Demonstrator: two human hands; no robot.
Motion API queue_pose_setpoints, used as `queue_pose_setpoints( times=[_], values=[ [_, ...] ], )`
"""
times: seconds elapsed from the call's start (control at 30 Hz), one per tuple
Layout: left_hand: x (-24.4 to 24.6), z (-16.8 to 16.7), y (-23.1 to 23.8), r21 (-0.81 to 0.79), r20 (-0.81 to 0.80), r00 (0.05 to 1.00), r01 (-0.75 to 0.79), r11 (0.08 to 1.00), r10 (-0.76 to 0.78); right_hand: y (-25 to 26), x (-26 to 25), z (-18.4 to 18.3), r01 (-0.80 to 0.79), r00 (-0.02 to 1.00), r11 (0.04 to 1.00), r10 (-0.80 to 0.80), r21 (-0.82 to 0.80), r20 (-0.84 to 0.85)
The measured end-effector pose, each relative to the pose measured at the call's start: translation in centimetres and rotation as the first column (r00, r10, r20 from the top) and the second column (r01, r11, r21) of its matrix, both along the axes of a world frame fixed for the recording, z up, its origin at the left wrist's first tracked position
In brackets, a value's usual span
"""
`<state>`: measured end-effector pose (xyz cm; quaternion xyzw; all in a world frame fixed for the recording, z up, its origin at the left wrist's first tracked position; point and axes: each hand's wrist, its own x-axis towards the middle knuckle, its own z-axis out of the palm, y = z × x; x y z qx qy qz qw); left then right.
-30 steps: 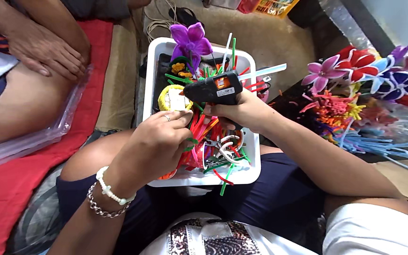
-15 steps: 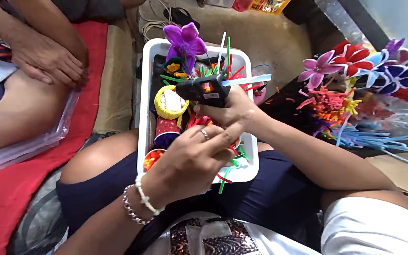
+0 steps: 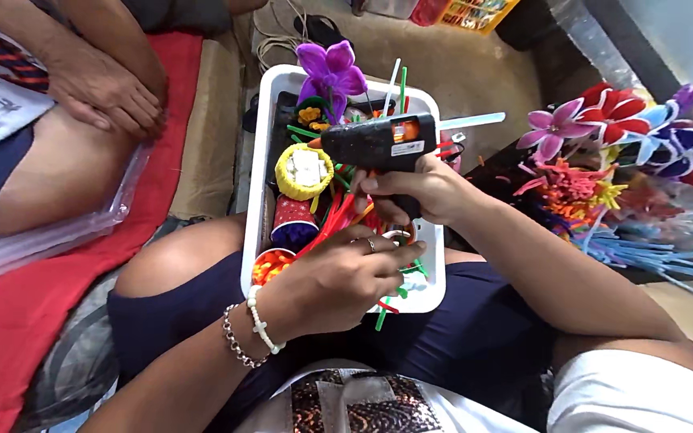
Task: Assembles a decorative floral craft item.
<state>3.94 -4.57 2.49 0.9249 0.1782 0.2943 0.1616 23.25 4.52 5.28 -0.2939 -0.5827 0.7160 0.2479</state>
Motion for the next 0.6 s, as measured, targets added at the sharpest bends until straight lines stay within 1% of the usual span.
queue_pose_setpoints(
  times=[0.1,0.2,0.27,0.33,0.4,0.5,0.6],
  values=[
    [-0.4,0.1,0.2,-0.012,0.014,1.0,-0.013,1.0,0.013,0.1,0.8,-0.3,-0.066,0.996,0.99,0.058,-0.123,-0.061],
    [-0.5,0.1,0.2,0.011,0.006,1.0,-0.023,1.0,0.023,0.2,1.1,-0.7,-0.132,0.985,0.979,0.112,-0.153,-0.132],
    [-0.6,0.0,0.3,0.013,0.0,1.0,-0.027,1.0,0.027,0.2,1.1,-0.9,-0.127,0.984,0.976,0.102,-0.178,-0.145],
    [-0.7,0.0,0.3,-0.004,-0.022,0.998,-0.053,0.999,0.053,0.3,1.0,-0.8,-0.089,0.99,0.977,0.065,-0.195,-0.128],
    [-0.8,-0.1,0.5,-0.026,-0.067,0.993,-0.096,0.995,0.094,0.2,0.7,-0.7,-0.001,0.999,0.988,-0.007,-0.152,-0.051],
    [-1.3,-0.2,0.8,-0.041,-0.099,0.987,-0.133,0.99,0.129,0.0,-0.1,-0.2,0.16,0.974,0.987,-0.161,0.021,0.157],
    [-1.6,-0.2,0.9,-0.007,-0.052,0.988,-0.147,0.989,0.146,0.3,-0.2,-1.0,0.267,0.937,0.951,-0.294,0.155,0.189]
  ],
)
